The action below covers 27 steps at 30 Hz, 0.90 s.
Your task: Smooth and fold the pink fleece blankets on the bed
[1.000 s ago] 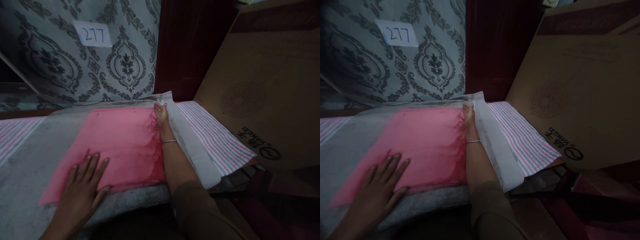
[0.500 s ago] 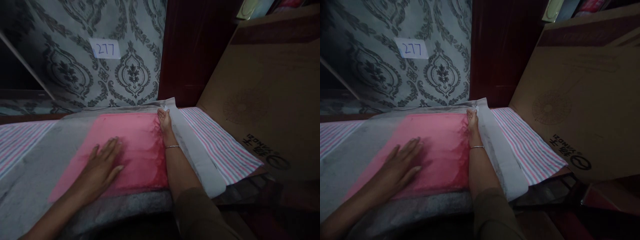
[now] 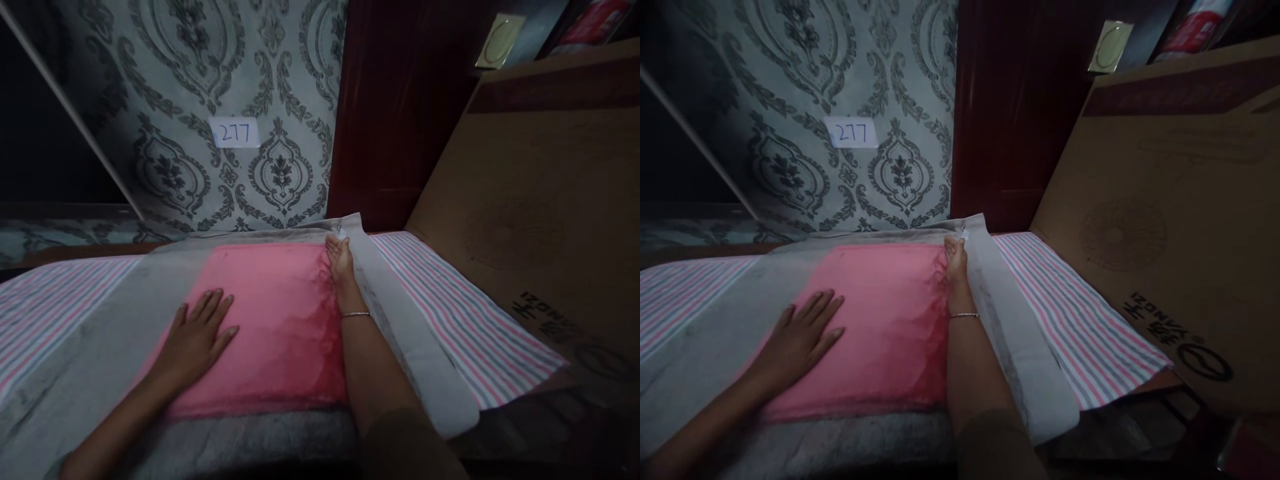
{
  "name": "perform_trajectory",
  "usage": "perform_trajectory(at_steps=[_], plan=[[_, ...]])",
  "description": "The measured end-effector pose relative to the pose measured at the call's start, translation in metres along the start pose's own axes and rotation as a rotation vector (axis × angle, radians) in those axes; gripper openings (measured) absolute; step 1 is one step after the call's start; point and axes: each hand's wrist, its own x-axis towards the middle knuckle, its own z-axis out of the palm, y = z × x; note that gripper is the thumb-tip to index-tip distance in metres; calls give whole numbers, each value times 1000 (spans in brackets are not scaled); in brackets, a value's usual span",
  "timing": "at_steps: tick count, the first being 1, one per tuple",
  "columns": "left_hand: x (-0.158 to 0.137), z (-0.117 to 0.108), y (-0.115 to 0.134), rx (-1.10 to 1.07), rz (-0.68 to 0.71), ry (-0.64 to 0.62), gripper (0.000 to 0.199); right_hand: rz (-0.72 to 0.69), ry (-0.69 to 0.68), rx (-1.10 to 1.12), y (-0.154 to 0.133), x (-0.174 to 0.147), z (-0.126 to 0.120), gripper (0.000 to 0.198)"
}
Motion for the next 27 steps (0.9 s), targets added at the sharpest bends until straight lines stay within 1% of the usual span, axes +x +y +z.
perform_trajectory(at_steps=[3,5,6,7,9,12,14,15,17,19,22,24,27], plan=[[9,-10,-31,-97,-206,70,61,-7,-6,3,-1,-3,1,56],[26,-20,-41,-178,-315,116,55,-9,3,-1,-2,-5,2,55],[37,-25,-41,-224,-324,133,52,-8,11,-2,-2,-6,3,54],[50,-31,-37,-271,-300,143,49,-7,20,-1,-2,-7,3,54],[77,-42,-17,-346,-192,134,48,-6,31,-1,-2,-9,4,54],[122,-47,30,-371,-21,56,60,-12,21,-23,-3,-10,5,53],[148,-41,59,-330,50,-10,66,-10,22,-41,-4,-11,5,54],[158,-36,69,-298,62,-42,68,-8,28,-41,-4,-11,6,54],[172,-22,78,-252,47,-92,67,7,42,-27,-6,-12,6,56],[176,-4,73,-260,6,-106,63,23,46,-8,-6,-12,6,58],[173,18,56,-322,-51,-81,61,37,17,-9,-6,-10,4,59],[171,27,47,-387,-72,-52,59,44,-5,-17,-6,-8,2,61],[173,31,42,-537,-96,-4,54,67,-13,-16,-8,-6,-3,64]])
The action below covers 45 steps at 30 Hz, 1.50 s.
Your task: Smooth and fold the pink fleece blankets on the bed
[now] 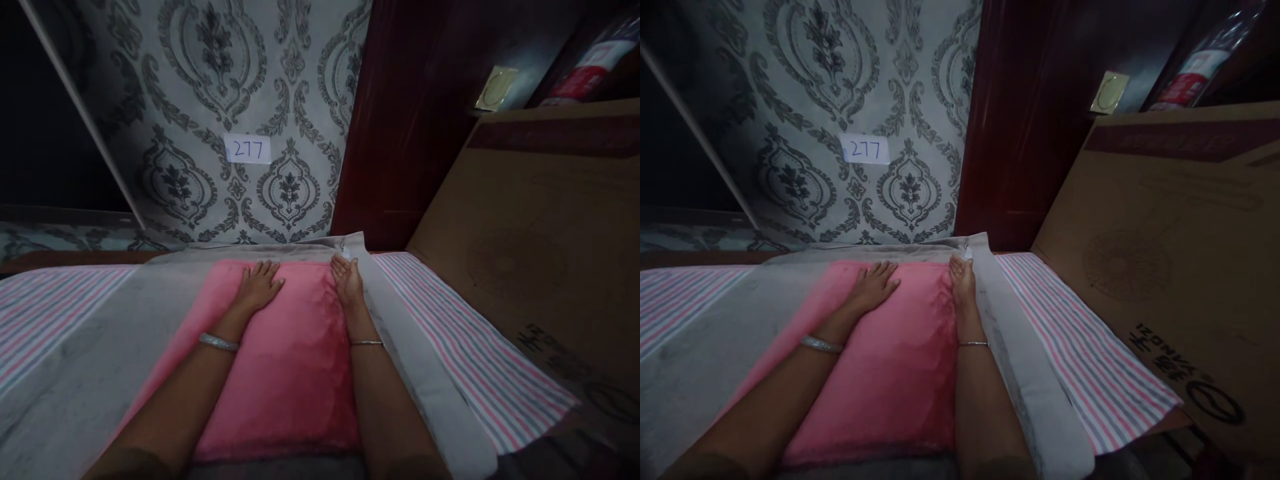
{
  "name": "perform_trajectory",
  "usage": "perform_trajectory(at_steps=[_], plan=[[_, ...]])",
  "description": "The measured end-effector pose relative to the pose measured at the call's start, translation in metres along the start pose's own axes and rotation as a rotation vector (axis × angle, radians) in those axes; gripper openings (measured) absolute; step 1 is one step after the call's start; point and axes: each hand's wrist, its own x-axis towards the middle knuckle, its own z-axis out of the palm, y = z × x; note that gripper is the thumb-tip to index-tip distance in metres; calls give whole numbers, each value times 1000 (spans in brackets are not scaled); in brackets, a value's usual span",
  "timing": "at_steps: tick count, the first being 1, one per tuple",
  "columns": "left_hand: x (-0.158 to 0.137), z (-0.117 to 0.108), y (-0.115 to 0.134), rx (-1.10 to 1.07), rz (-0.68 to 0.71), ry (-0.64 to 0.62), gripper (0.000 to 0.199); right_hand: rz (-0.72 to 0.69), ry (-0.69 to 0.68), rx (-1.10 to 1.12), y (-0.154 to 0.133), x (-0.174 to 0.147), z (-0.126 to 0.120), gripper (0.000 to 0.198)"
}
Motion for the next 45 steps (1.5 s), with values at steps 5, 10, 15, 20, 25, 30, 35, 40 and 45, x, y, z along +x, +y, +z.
perform_trajectory(at_steps=[5,10,15,20,25,30,35,40,45], plan=[[5,-4,-4,-396,-53,136,36,8,29,17,-6,-1,-5,63],[3,-16,-12,-933,-147,368,30,15,36,34,-12,-7,-4,66],[4,-31,-17,-1378,-333,509,46,-71,85,-9,-25,-13,-4,74],[7,-36,-14,-1569,-441,542,44,-311,23,-295,-29,-27,18,67],[8,-37,-11,-1629,-477,545,48,-361,-335,-801,20,-57,60,52],[7,-41,-12,-1649,-503,531,47,-287,-378,-1134,27,-63,54,49],[7,-43,-11,-1664,-512,511,55,-152,-201,-1557,-13,-51,33,58],[6,-42,-13,-1677,-503,497,59,-75,-172,-1702,-25,-50,27,61],[10,-37,-18,-1688,-484,506,59,56,-84,-1674,-51,-53,8,64]])
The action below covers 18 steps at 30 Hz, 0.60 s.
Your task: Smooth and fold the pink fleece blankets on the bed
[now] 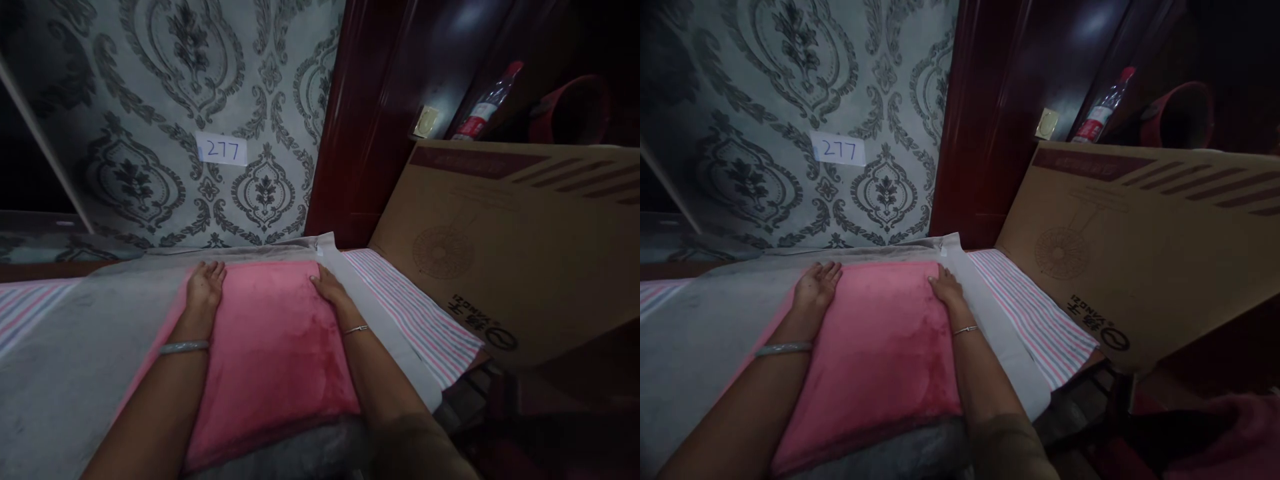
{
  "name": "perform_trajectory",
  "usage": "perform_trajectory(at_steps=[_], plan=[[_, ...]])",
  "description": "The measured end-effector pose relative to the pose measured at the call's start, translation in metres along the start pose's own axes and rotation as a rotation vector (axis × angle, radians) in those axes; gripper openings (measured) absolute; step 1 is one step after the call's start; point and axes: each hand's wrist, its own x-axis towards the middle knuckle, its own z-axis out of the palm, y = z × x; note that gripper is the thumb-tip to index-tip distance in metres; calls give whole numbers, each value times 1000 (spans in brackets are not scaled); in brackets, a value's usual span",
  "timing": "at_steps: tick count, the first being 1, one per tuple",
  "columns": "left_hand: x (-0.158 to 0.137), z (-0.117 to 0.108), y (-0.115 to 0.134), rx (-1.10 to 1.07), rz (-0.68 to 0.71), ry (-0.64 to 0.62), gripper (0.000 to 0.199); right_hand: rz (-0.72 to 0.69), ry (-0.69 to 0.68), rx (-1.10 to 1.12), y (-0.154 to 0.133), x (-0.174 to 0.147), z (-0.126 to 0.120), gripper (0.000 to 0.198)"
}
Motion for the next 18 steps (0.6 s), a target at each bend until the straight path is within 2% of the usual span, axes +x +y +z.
perform_trajectory(at_steps=[3,6,9,11,12,14,18], plan=[[4,-1,-4,-17,17,3,60,40,75,-56,6,-15,-18,61],[8,-3,-8,-32,29,-15,51,-56,177,-107,-11,-44,-16,64],[10,-6,-10,-23,45,-36,43,-394,141,-159,-38,-81,9,69],[12,-7,-11,-1,58,-40,44,-612,27,-195,-49,-100,27,71],[13,-7,-11,13,63,-42,45,-656,-33,-211,-50,-107,33,71],[14,-8,-11,44,72,-48,48,-606,-98,-240,-42,-112,38,72],[17,-8,-11,101,84,-63,53,-350,-20,-310,-2,-106,23,68]])
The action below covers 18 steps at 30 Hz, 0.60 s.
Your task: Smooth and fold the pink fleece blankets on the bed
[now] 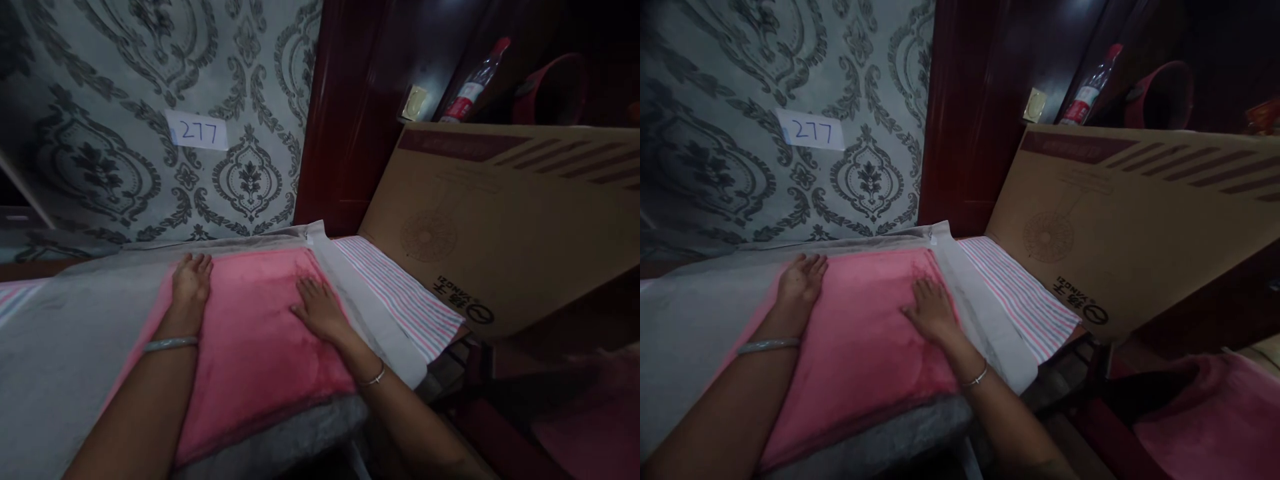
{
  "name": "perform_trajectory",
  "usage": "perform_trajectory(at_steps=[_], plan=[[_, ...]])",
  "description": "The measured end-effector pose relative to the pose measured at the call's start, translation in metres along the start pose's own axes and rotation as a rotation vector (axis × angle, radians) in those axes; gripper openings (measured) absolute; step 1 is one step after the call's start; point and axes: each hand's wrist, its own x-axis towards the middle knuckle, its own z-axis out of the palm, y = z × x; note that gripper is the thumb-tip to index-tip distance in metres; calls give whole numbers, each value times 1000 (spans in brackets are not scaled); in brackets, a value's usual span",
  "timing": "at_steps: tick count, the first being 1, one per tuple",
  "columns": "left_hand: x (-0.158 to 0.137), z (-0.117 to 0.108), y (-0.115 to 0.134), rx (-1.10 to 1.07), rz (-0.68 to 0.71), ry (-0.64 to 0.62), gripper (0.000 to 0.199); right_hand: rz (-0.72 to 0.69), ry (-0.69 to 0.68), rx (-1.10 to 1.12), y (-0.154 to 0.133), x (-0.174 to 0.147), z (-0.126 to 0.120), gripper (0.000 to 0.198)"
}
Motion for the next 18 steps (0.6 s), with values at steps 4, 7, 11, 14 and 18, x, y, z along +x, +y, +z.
perform_trajectory(at_steps=[4,7,11,14,18], plan=[[2,0,0,57,4,-13,62,167,-1,28,40,-19,-1,67],[2,0,-1,134,35,-42,63,201,17,124,61,-35,3,68],[-2,0,-5,368,151,-118,63,248,139,187,74,-55,2,67],[-11,5,-9,758,352,-223,62,185,301,207,55,-68,-6,65],[-33,28,-13,1354,601,-529,62,-78,267,223,-6,-78,-11,65]])
